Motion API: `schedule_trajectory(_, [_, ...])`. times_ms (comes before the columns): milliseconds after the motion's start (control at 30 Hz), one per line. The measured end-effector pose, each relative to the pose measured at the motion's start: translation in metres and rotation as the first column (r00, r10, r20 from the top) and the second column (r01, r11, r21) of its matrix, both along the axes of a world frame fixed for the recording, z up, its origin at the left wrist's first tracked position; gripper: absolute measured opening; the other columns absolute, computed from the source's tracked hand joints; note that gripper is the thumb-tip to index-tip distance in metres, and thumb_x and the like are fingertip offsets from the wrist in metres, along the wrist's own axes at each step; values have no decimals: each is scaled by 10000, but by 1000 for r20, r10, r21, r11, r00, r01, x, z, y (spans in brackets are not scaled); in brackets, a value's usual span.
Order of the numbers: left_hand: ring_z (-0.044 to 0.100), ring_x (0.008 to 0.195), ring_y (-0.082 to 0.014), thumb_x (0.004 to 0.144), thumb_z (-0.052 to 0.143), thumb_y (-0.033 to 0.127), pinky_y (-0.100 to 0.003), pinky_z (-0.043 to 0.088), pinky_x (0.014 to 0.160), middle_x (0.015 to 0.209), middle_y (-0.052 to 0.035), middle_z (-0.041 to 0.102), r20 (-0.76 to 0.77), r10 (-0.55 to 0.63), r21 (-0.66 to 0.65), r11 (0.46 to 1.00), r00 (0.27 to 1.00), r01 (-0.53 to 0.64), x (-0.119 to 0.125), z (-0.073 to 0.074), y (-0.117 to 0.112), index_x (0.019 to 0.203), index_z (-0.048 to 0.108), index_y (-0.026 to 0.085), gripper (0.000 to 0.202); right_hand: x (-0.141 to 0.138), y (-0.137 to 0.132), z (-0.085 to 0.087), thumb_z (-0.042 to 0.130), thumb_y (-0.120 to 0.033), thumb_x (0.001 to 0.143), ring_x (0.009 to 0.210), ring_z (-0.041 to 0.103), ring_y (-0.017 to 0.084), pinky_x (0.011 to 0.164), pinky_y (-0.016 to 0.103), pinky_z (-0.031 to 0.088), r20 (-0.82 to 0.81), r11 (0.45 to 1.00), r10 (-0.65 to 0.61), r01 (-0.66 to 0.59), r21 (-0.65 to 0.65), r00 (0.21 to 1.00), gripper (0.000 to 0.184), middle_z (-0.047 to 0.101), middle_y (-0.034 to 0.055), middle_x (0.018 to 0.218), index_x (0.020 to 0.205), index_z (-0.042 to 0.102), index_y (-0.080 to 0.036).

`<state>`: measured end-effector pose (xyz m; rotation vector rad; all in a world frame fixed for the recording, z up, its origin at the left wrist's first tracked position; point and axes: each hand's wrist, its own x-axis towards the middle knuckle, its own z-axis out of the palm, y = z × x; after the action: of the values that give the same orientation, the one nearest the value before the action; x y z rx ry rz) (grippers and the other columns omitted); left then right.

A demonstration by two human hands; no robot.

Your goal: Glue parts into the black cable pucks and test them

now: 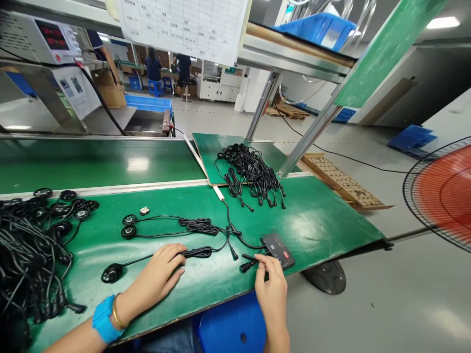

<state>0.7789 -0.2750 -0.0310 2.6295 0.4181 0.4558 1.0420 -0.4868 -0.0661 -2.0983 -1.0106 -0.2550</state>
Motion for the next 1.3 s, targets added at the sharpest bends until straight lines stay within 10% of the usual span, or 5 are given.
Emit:
schedule_trajectory(300, [570, 972, -271, 958, 486, 247, -432, 500, 869, 1018, -104, 607, -39, 72, 102, 992, 997, -68, 72, 27, -25, 1011, 591, 174, 139, 5, -4, -3, 474, -260, 929, 1005, 583, 232, 869, 383, 471, -87, 991, 108, -100, 90, 990, 206, 611, 94, 1018, 918, 669, -193])
schedule_trajectory(500, [590, 920, -278, 901, 483, 79, -379, 525, 760, 970, -143, 602, -95, 133, 197, 974, 987, -112, 148, 9, -37, 1045, 582, 111, 178, 10, -14, -1, 470, -294, 973, 979, 610, 215, 832, 357, 515, -118, 986, 112, -95, 136, 987, 209, 621, 98, 1012, 930, 643, -184])
schedule_trajectory(767, [606, 1086, -280, 842, 437, -15, -422, 530, 928, 1157, -165, 618, -19, 61, 229, 972, 998, -55, 152, -10, -30, 1322, 487, 94, 495, -22, -13, 2, 607, -363, 927, 1036, 596, 237, 893, 392, 506, -23, 995, 95, -95, 20, 995, 213, 600, 86, 1098, 1092, 687, -253])
schedule_trajectory(1133, [633, 1155, -190, 933, 371, 79, -335, 506, 996, 1269, -45, 672, 276, 42, -351, 934, 960, 60, 140, 0, -25, 1286, 606, 229, 449, 11, 27, 21, 539, -355, 962, 889, 578, 238, 814, 387, 480, -111, 965, 155, -175, -197, 982, 213, 635, 52, 954, 882, 706, -250])
schedule_trajectory(1300, [653, 770, -173, 907, 623, 316, -281, 518, 697, 998, -43, 740, 259, 160, -543, 840, 953, 7, 147, 8, -22, 1091, 737, 227, 234, 16, 27, 27, 502, -269, 956, 921, 609, 212, 851, 353, 483, -202, 938, 224, -267, -222, 953, 201, 632, 44, 976, 959, 703, -251])
